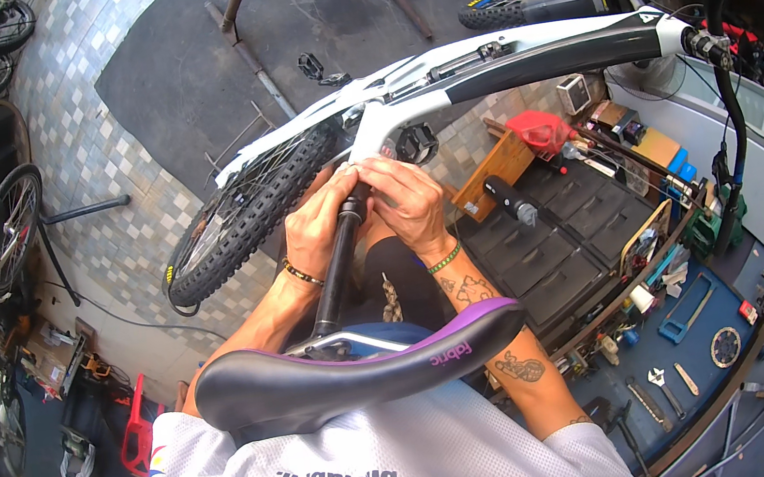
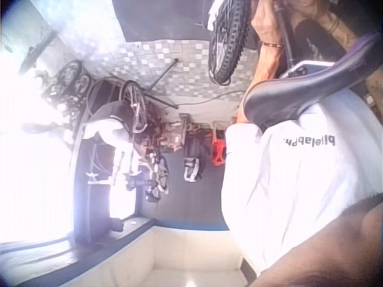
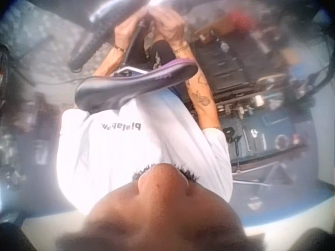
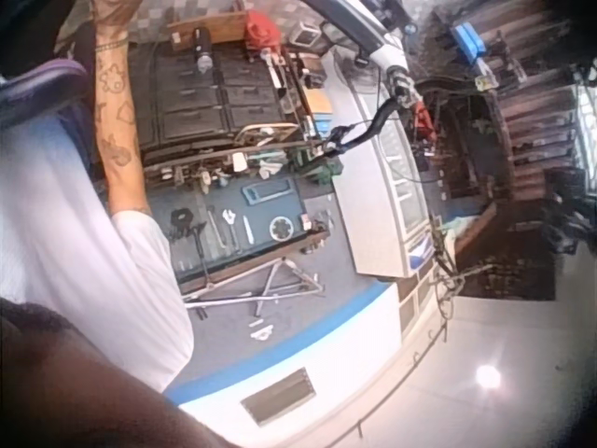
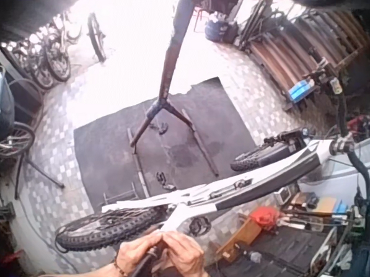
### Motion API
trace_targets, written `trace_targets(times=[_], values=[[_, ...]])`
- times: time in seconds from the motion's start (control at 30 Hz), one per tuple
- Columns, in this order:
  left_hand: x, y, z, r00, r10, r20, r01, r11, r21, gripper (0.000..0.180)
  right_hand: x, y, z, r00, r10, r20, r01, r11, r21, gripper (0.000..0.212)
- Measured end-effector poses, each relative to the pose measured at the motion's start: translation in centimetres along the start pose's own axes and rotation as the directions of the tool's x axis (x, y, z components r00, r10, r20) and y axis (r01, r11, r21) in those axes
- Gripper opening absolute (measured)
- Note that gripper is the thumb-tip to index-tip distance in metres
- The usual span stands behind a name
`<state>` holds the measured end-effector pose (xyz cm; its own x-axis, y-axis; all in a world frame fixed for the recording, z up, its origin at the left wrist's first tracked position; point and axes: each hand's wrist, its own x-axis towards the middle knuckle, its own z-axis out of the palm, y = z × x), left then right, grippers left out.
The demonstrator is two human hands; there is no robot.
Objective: The person assembles a bicycle by attaching the seat post and handlebar stem to the frame. They insert the seat post into the frame, adjust the handlebar stem, and tighten bolts to secure the components.
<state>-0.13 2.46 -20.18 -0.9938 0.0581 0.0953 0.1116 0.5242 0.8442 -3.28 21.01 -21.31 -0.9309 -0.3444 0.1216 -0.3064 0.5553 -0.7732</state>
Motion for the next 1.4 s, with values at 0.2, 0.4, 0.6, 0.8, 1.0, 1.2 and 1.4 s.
trace_targets(times=[0.2,0.4,0.6,0.8,1.0,1.2,1.4], values=[[-0.1,0.8,-0.2,0.996,-0.089,0.003,0.089,0.996,-0.014,0.042,-0.1,0.1,0.2,0.999,0.038,-0.009,-0.038,0.999,0.010,0.042],[-0.1,1.3,-0.4,0.992,-0.126,0.000,0.126,0.992,-0.008,0.048,-0.2,0.1,0.3,0.999,0.051,-0.020,-0.052,0.998,-0.028,0.043],[-1.9,-0.3,-1.6,0.954,-0.261,0.148,0.291,0.922,-0.255,0.039,0.2,-0.1,0.3,1.000,-0.027,-0.004,0.026,0.998,-0.062,0.038],[5.8,-9.7,-3.5,0.946,-0.139,0.293,0.122,0.989,0.078,0.024,0.2,-0.2,0.4,1.000,-0.021,0.001,0.021,0.997,-0.078,0.038],[15.6,-23.9,8.2,0.605,-0.416,0.679,0.169,0.900,0.401,0.044,0.0,-0.6,0.1,1.000,-0.001,0.017,0.003,0.995,-0.095,0.039],[17.0,-30.7,21.7,0.474,-0.561,0.679,0.324,0.828,0.457,0.064,0.4,-0.6,0.2,1.000,0.006,0.024,-0.004,0.994,-0.110,0.040],[15.7,-31.3,24.7,0.399,-0.605,0.690,0.418,0.789,0.450,0.062,0.1,-0.2,0.7,1.000,0.017,0.014,-0.015,0.994,-0.107,0.038]])
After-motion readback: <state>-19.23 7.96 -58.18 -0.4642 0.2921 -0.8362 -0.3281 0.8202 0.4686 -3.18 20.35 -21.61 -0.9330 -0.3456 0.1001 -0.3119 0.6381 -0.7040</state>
